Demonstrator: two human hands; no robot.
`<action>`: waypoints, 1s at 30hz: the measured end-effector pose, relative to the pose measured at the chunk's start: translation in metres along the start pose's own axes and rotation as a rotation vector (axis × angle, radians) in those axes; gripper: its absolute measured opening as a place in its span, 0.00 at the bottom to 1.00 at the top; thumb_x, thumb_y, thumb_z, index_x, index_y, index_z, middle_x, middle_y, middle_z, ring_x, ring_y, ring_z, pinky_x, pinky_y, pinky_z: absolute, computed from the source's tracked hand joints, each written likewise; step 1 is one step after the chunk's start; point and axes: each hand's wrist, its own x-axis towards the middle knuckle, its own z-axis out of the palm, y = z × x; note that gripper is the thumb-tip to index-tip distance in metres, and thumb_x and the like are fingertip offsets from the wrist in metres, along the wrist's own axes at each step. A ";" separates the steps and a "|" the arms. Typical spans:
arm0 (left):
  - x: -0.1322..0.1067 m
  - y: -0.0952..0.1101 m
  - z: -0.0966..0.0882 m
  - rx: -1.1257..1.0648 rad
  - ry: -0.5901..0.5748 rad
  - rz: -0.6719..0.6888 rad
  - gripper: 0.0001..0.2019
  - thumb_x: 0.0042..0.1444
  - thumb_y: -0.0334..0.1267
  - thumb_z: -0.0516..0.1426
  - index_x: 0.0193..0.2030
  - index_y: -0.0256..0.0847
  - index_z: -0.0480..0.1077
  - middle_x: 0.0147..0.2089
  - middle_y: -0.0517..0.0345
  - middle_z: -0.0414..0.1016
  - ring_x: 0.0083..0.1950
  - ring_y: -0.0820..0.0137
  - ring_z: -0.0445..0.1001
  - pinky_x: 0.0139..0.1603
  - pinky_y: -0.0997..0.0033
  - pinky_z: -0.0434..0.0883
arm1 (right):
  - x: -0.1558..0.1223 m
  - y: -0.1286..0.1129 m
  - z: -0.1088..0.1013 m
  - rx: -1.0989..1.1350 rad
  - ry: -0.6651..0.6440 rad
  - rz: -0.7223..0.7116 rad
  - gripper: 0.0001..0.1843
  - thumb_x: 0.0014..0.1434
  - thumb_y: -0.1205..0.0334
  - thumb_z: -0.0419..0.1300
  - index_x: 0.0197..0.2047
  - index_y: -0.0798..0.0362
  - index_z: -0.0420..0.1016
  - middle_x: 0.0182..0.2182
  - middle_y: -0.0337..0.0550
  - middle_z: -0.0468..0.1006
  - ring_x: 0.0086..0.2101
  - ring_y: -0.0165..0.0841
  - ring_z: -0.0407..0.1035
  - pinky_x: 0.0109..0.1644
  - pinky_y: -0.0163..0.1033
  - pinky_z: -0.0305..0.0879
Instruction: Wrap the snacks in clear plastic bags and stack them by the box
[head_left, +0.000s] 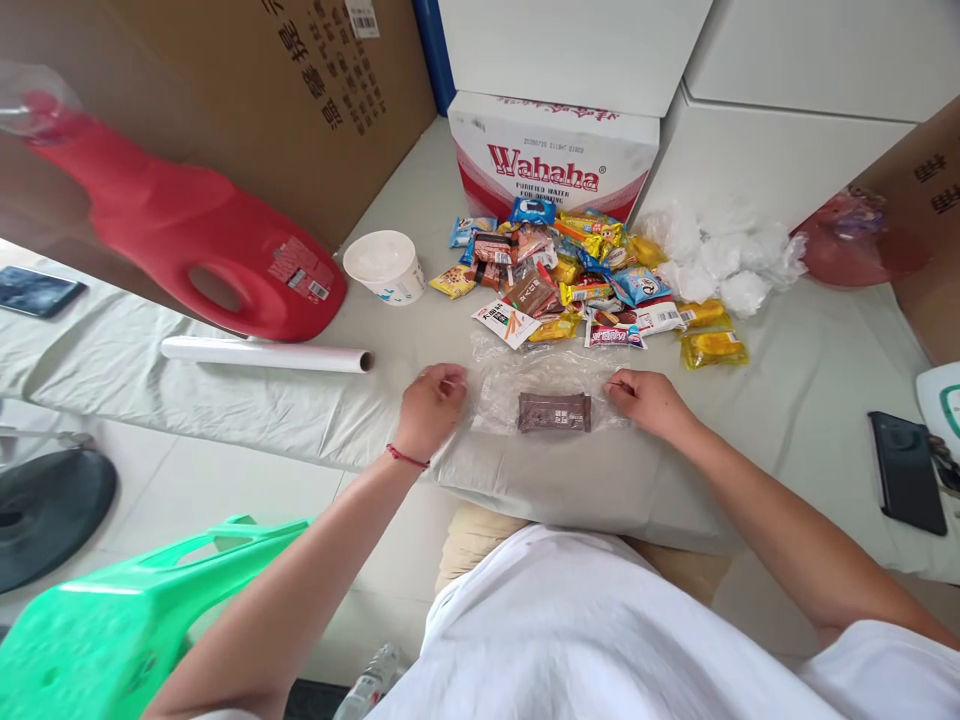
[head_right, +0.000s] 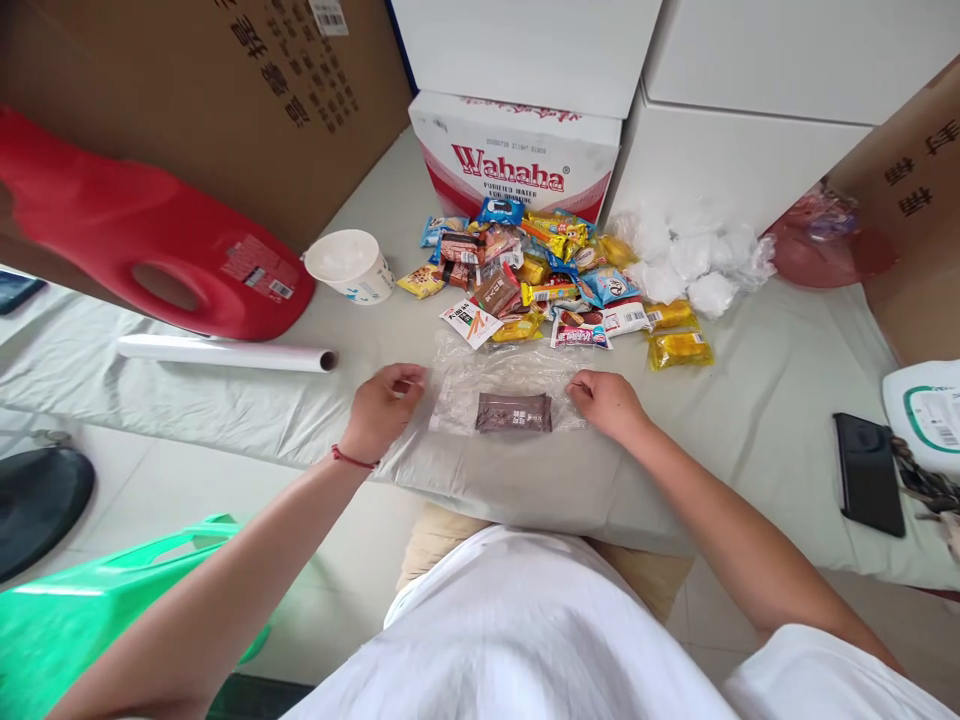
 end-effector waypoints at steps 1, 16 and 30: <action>-0.003 0.001 -0.004 0.020 0.147 0.022 0.12 0.54 0.38 0.55 0.43 0.41 0.76 0.43 0.53 0.79 0.38 0.65 0.75 0.43 0.65 0.72 | -0.001 0.000 0.000 -0.082 0.013 0.002 0.15 0.65 0.52 0.56 0.39 0.51 0.79 0.28 0.40 0.79 0.28 0.33 0.67 0.31 0.36 0.54; -0.062 0.071 0.074 0.495 -0.131 0.756 0.14 0.65 0.28 0.52 0.51 0.42 0.77 0.52 0.48 0.82 0.47 0.57 0.73 0.42 0.54 0.66 | 0.077 -0.062 0.001 -0.607 0.076 -0.454 0.16 0.69 0.57 0.58 0.50 0.60 0.79 0.46 0.59 0.78 0.50 0.49 0.66 0.50 0.47 0.62; -0.066 0.055 0.083 0.522 -0.088 0.731 0.16 0.67 0.29 0.52 0.56 0.41 0.75 0.56 0.48 0.80 0.47 0.57 0.72 0.42 0.55 0.66 | 0.030 -0.072 -0.030 -0.424 -0.090 -0.838 0.16 0.73 0.61 0.50 0.40 0.55 0.78 0.37 0.45 0.73 0.31 0.32 0.63 0.36 0.37 0.53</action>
